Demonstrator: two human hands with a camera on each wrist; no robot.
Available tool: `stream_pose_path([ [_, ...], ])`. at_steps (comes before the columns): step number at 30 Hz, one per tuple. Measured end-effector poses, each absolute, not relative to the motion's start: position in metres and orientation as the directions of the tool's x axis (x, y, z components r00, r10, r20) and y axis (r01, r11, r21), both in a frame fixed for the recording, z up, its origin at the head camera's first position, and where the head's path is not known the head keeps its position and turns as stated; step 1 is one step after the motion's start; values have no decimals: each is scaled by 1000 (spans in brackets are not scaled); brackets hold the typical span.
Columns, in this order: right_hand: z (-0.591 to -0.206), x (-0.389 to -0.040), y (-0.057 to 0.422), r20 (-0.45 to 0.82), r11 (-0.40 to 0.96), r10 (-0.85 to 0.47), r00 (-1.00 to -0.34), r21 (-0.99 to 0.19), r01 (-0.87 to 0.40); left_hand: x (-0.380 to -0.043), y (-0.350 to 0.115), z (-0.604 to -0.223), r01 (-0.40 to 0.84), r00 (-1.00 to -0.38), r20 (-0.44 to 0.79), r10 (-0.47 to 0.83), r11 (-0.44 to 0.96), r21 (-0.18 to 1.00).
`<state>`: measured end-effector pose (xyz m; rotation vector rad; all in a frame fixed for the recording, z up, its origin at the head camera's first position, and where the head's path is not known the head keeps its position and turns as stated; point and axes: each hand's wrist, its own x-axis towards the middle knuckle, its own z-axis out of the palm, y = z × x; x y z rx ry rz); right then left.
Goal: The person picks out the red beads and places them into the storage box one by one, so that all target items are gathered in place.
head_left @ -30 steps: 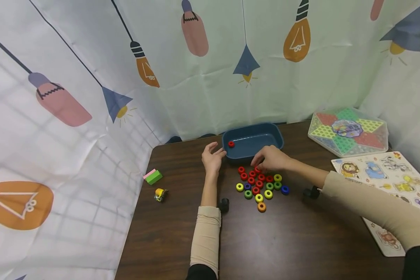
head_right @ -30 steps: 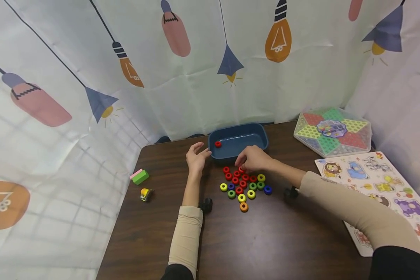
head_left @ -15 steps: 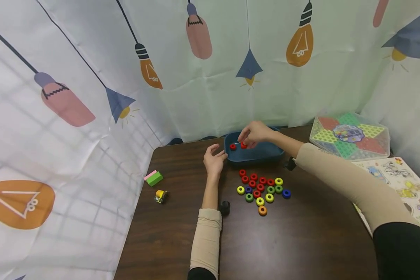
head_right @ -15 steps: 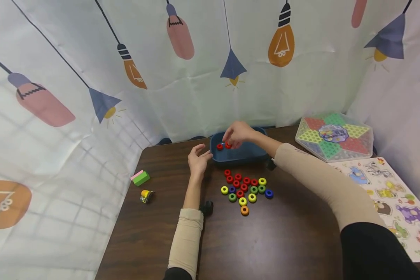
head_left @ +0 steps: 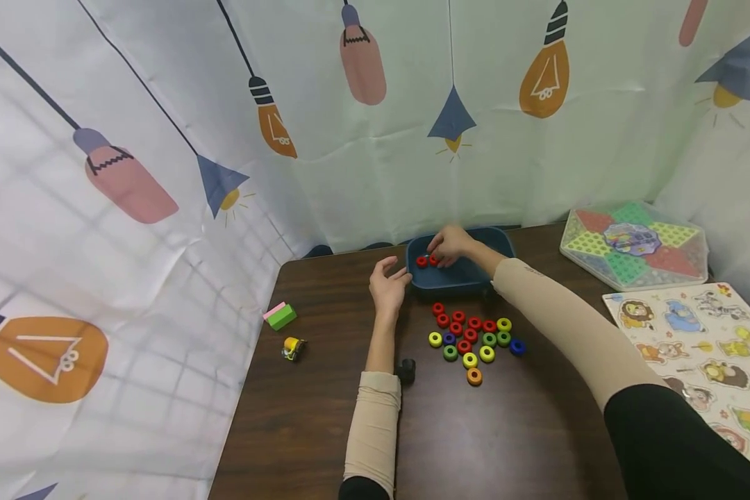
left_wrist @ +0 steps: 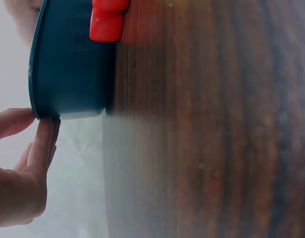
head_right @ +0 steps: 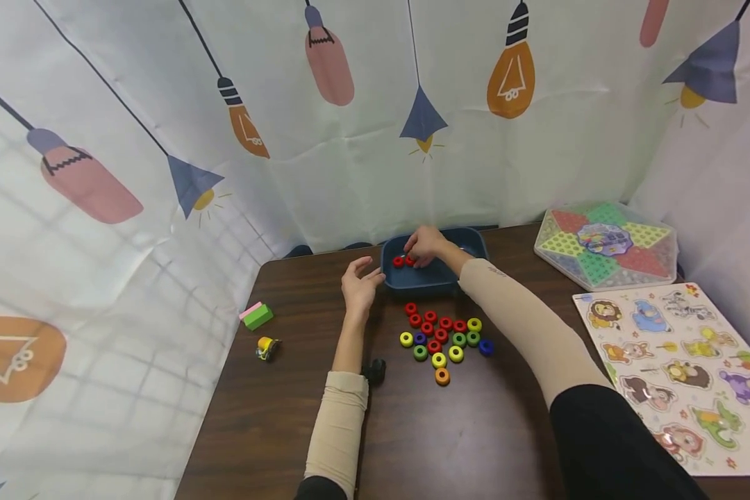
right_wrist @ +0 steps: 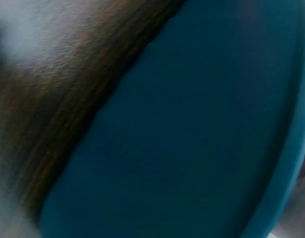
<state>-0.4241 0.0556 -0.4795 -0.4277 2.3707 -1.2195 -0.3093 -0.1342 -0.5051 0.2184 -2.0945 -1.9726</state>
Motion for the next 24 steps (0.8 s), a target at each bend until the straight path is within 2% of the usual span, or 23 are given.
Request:
stream_pose_path([
  [6,-469,-411,69,-186,553,-476,-859,-824,-128,-309,-132,-504,61,-957,76,-279,63,996],
  [9,-458,-399,78,-115,536,-516,-849,-816,-216,-309,-132,-504,53,-957,72,-282,73,996],
  [15,-439,-358,101,1,493,-617,-787,-779,-388,-307,-131,-509,48,-957,67,-284,70,996],
  [21,-437,-313,120,-54,490,-701,-711,-762,-425,-309,-130,-509,51,-961,65,-268,58,997],
  [24,-445,-301,125,-94,530,-739,-667,-692,-490,-310,-133,-505,53,-958,69,-279,62,997],
])
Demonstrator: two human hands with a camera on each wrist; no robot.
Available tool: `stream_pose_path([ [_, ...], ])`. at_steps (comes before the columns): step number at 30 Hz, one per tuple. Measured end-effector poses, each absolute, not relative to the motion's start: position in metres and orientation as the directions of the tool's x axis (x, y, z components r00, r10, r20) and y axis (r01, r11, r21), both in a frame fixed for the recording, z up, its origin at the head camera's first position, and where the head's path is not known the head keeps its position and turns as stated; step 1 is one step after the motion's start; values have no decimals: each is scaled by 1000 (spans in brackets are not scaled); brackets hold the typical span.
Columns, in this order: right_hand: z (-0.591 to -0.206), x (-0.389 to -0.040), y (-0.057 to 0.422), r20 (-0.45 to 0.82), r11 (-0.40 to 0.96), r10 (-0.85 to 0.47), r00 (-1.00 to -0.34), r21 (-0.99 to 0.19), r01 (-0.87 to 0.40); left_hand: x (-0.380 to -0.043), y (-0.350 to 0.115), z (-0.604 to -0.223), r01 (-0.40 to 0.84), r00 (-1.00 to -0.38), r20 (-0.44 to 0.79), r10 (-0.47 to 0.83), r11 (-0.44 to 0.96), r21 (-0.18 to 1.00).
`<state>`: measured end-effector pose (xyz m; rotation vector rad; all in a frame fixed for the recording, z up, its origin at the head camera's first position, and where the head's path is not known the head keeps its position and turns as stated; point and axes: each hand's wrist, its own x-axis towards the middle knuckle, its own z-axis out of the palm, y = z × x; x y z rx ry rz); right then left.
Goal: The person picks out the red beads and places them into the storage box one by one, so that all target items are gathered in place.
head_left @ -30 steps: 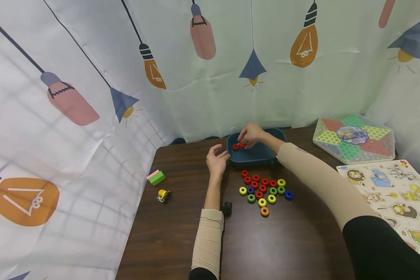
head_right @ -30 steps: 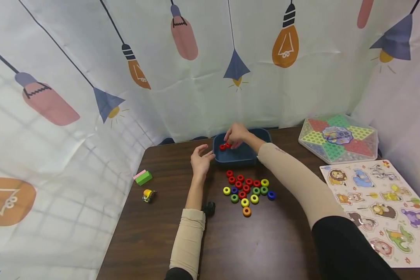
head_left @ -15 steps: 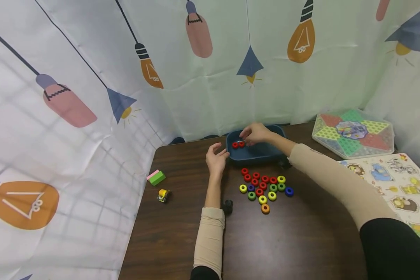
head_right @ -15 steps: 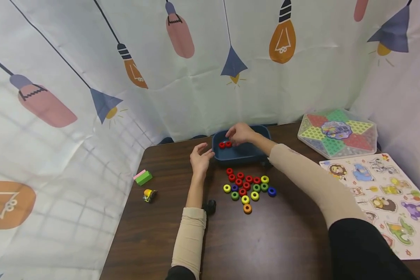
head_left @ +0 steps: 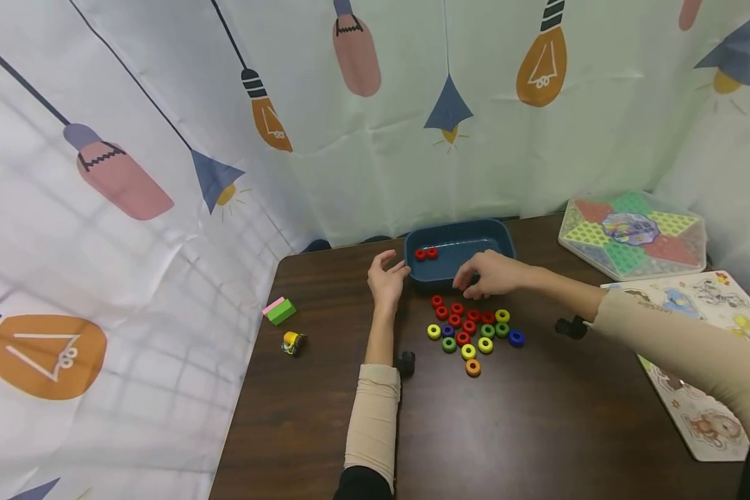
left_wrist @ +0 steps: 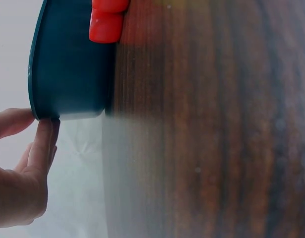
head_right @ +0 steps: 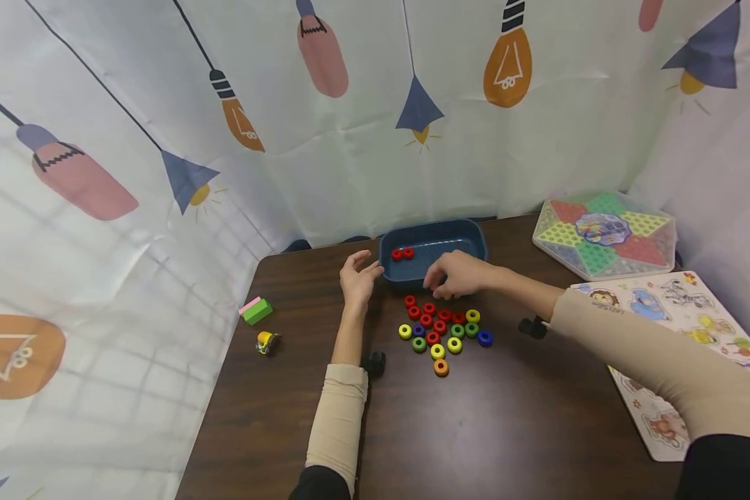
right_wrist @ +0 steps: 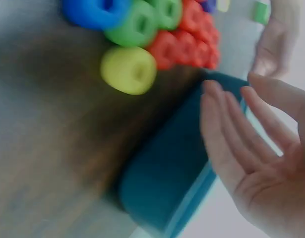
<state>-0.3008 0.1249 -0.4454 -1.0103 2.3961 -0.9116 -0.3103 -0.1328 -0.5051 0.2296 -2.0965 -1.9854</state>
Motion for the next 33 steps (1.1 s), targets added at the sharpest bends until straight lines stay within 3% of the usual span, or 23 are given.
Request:
stream_pose_path([
  [6,-467,-290,131,-159,609,-751,-641,-542,-579,-313,-139,-500,46,-959,61,-277,60,997],
  [13,-484,-285,131,-151,585,-748,-646,-609,-535,-311,-142,-503,35,-954,55,-293,71,997],
  [17,-484,-285,132,-184,579,-725,-664,-685,-442,-310,-143,-506,33,-957,52,-286,69,997],
  [27,-449,-305,135,-197,562,-658,-727,-771,-300,-309,-141,-507,40,-956,61,-286,82,996],
  [33,-421,-330,129,-129,591,-622,-772,-725,-355,-309,-135,-506,31,-959,50,-280,70,997],
])
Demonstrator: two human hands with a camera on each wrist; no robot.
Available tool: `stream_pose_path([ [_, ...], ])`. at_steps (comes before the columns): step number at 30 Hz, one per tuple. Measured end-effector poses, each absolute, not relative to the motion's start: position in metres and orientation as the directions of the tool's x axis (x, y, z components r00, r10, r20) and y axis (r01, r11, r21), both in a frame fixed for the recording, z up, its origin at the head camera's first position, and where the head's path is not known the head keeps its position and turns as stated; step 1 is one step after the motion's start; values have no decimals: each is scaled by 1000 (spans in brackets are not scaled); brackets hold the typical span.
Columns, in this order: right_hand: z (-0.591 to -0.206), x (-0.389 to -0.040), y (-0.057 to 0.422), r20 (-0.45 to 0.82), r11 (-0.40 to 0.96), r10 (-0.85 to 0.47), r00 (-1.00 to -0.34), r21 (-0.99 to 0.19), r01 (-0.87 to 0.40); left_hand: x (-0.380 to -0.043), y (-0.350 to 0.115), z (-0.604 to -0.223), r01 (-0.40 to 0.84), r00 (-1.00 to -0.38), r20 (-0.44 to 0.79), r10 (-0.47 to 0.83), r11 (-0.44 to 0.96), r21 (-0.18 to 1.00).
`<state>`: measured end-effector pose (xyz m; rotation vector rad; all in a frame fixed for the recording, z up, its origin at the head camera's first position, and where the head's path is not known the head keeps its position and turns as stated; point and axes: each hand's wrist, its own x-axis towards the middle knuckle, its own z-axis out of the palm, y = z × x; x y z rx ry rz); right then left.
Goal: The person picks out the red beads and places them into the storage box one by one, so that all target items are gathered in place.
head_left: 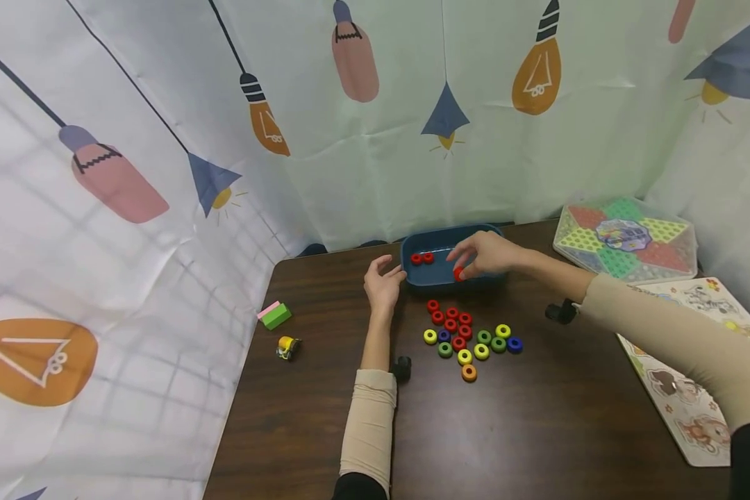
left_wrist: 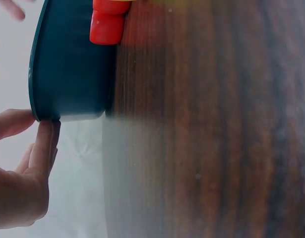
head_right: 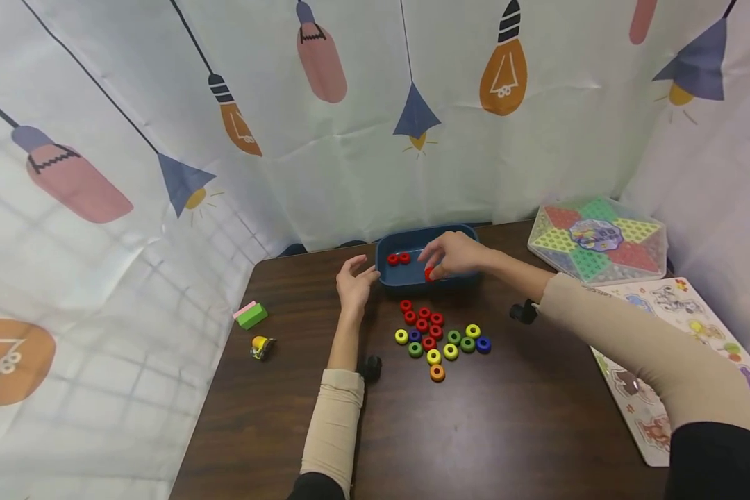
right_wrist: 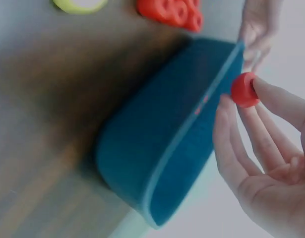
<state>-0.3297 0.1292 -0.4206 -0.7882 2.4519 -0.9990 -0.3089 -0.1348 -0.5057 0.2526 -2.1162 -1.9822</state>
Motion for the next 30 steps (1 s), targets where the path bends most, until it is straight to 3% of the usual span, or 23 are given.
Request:
stream_pose_path([
  [4,-420,-360,119,-99,612,-570,-816,-714,-341,-310,-134,-505,35,-958,52,-283,65,997],
  [15,-465,-420,85,-133,551,-397,-908,-826,-119,-309,-133,-505,26,-949,51,-310,82,996],
  [22,-491,-429,71,-146,555,-256,-956,-832,-22,-310,-133,-508,28,-950,49,-308,72,997],
  [30,-479,-408,79,-145,537,-316,-938,-842,-51,-310,-132,-506,38,-949,59,-311,75,996],
])
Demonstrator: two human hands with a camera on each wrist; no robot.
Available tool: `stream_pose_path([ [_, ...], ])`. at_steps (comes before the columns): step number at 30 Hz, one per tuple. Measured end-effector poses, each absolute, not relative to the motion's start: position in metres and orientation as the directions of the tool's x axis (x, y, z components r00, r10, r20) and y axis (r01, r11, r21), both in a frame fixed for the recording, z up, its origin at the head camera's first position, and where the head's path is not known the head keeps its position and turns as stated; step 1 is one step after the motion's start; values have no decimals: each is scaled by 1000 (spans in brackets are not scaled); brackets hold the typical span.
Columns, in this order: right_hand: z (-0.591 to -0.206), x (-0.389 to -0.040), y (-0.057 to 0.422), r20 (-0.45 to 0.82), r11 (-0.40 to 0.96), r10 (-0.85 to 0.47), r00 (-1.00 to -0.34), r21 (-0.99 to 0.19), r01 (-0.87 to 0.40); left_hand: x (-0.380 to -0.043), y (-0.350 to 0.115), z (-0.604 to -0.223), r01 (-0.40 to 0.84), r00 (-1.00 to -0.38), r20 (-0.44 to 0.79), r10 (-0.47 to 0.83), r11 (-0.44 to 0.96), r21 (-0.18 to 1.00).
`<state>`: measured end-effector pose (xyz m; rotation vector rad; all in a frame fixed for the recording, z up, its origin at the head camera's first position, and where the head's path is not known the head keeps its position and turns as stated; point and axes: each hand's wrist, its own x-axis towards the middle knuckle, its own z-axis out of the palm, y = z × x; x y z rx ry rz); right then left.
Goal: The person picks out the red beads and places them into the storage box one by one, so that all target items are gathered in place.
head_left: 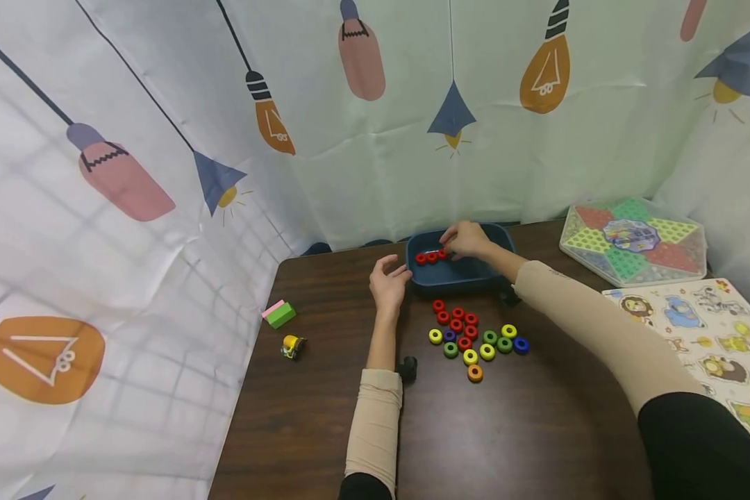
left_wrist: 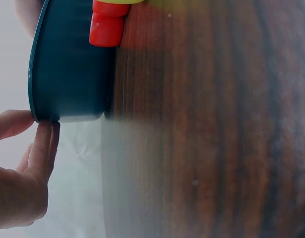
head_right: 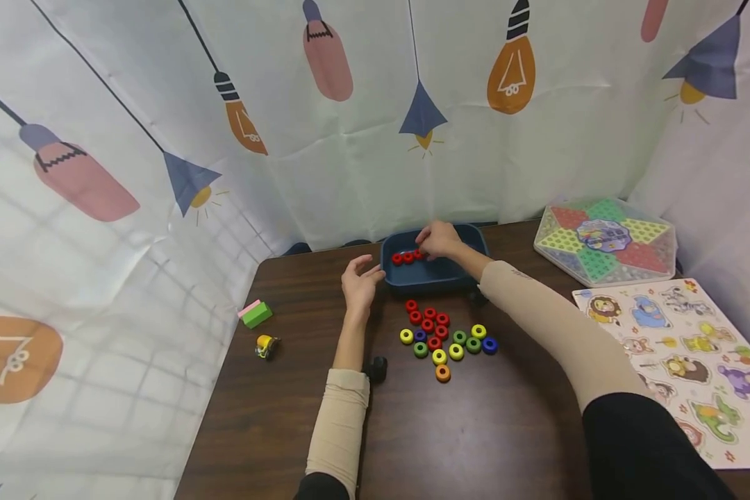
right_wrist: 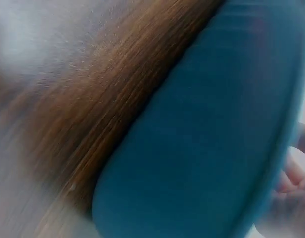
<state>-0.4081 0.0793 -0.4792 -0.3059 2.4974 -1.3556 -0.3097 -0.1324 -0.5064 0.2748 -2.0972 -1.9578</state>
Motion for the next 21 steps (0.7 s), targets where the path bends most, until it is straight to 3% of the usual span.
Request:
stream_pose_path([
  [10,-441,-350,103,-1,472,-533,-846,-830,-297,-311,-135,-505,22,-949,41,-314,64,998],
  [17,-440,-303,115,-89,476,-652,-753,-821,-315,-311,-136,-506,22,-953,26,-301,19,1000],
  [21,-454,-289,121,-128,548,-671,-730,-748,-373,-311,-134,-507,17,-953,10,-302,-20,1000],
])
